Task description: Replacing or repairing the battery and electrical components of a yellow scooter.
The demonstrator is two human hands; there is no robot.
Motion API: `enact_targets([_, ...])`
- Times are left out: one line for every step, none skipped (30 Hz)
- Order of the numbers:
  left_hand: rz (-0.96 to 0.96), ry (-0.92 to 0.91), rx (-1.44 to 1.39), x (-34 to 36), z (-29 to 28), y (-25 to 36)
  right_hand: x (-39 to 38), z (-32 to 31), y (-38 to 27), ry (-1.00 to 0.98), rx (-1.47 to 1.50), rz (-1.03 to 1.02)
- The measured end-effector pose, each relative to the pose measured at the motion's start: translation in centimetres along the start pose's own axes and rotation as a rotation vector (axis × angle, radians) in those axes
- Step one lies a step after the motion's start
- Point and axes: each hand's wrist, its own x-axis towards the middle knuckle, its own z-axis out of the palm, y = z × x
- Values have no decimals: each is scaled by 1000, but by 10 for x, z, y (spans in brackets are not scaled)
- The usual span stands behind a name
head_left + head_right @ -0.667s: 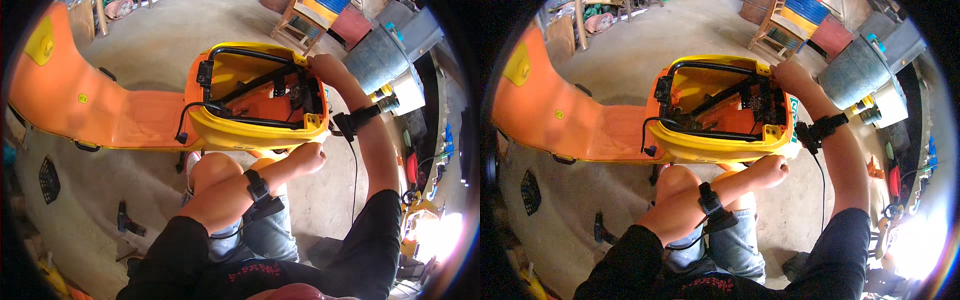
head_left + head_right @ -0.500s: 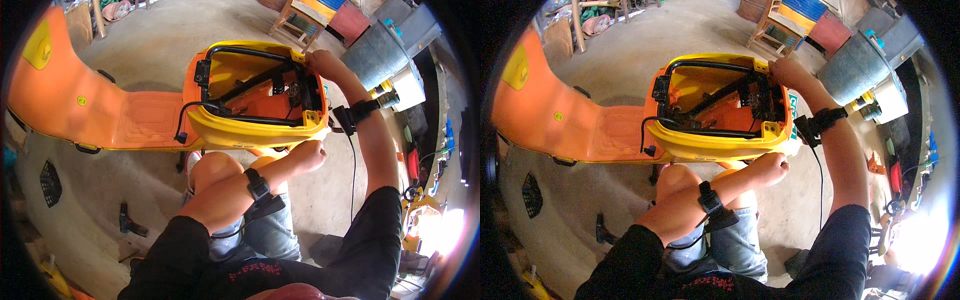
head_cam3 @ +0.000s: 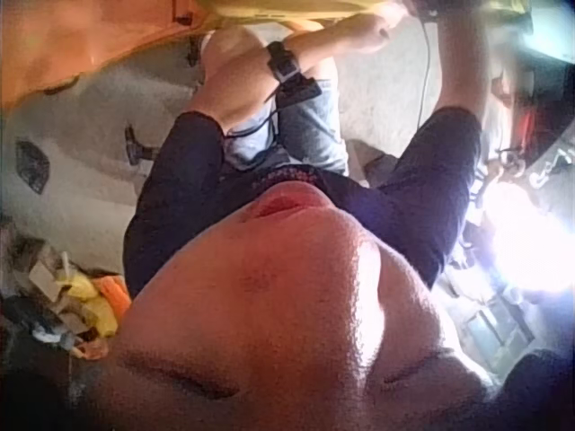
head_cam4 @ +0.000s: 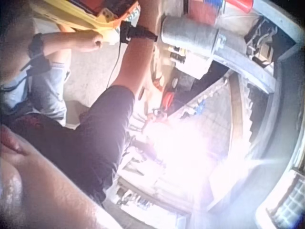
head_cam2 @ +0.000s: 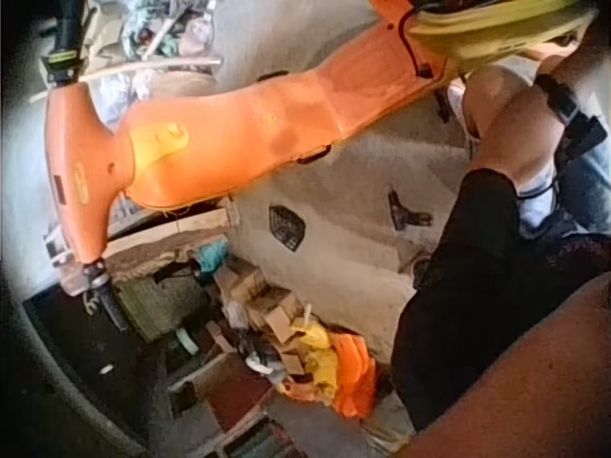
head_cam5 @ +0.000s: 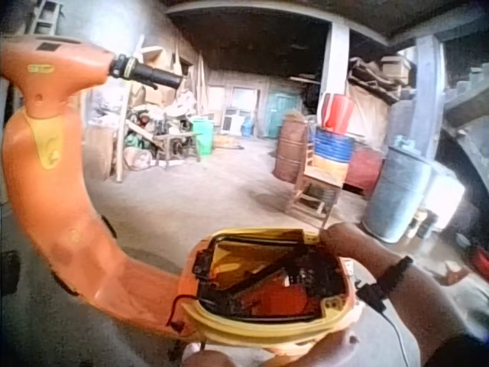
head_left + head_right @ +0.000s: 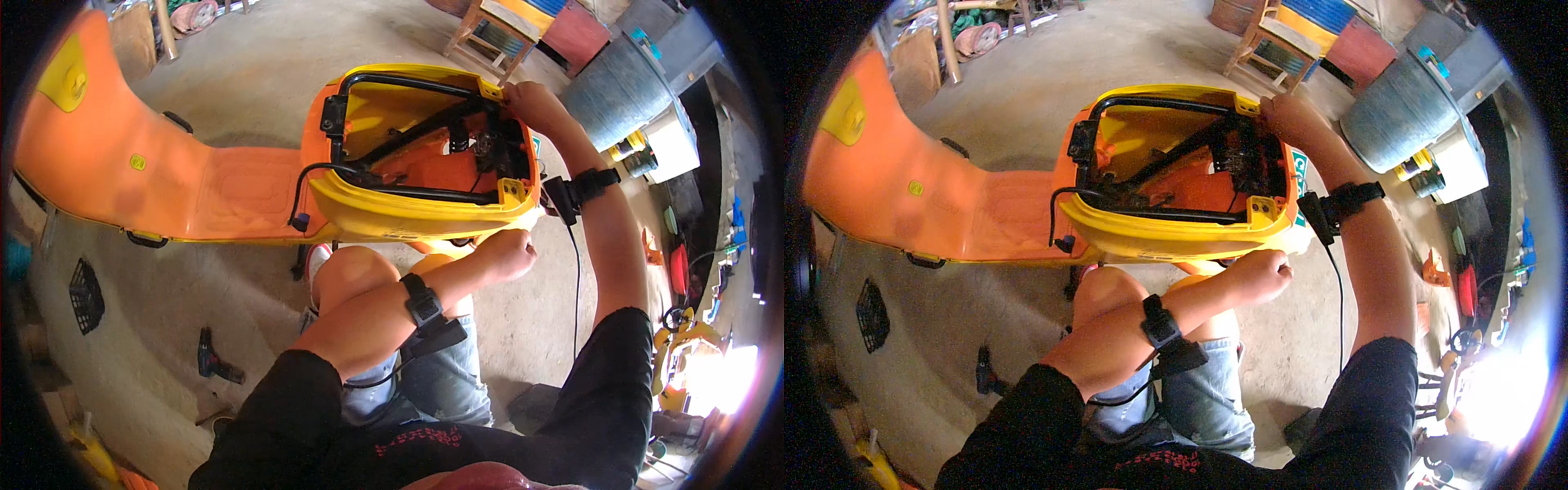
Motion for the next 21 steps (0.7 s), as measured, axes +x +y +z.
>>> enact_targets([-12,-15,-7,2,2,2,-2,6,6,7,-53,-12])
enact_targets([-9,-23,7,1,1,1,2,10,4,20,-51,37])
enact_targets([-10,-26,19,1,1,-3,4,13,-1,33,-47,78])
enact_targets([-11,-26,29,2,3,-6,5,16,-6,46,-44,118])
enact_targets([-1,55,41,3,8,-16,10,7,-19,85,-42,114])
enact_targets([-15,31,48,2,4,-12,8,4,-27,113,-36,117])
enact_targets([-22,-2,52,0,2,-6,3,8,-25,61,18,241])
enact_targets([-19,14,20,-2,4,-6,0,14,-24,105,85,309])
enact_targets([-30,43,-6,-4,4,-13,0,6,-42,107,107,346])
enact_targets([-15,2,17,0,11,-5,-5,27,-14,79,39,378])
enact_targets([-40,-17,44,1,11,-8,-10,25,-24,163,48,344])
enact_targets([-54,-31,47,4,17,-5,-13,39,-6,180,-84,243])
enact_targets([-90,-26,53,4,18,-11,-8,36,-15,168,-149,230])
enact_targets([-113,-29,37,4,16,-18,-3,25,-31,53,-173,235])
enact_targets([-113,-47,16,3,15,-17,-2,24,-29,38,-141,273])
enact_targets([-125,-36,11,0,14,-10,-5,36,-16,66,-276,232])
enact_targets([-125,-31,7,-1,10,2,-12,54,8,136,-410,190])
enact_targets([-206,-25,-22,-6,2,4,-6,51,-4,89,-296,220])
enact_targets([-223,-24,-28,-10,-3,1,1,41,-17,46,-193,254])
enact_targets([-212,-40,-33,-7,-2,3,5,57,4,31,-315,239])
enact_targets([-233,-28,-37,-11,-9,-2,10,42,-16,-7,-212,252])
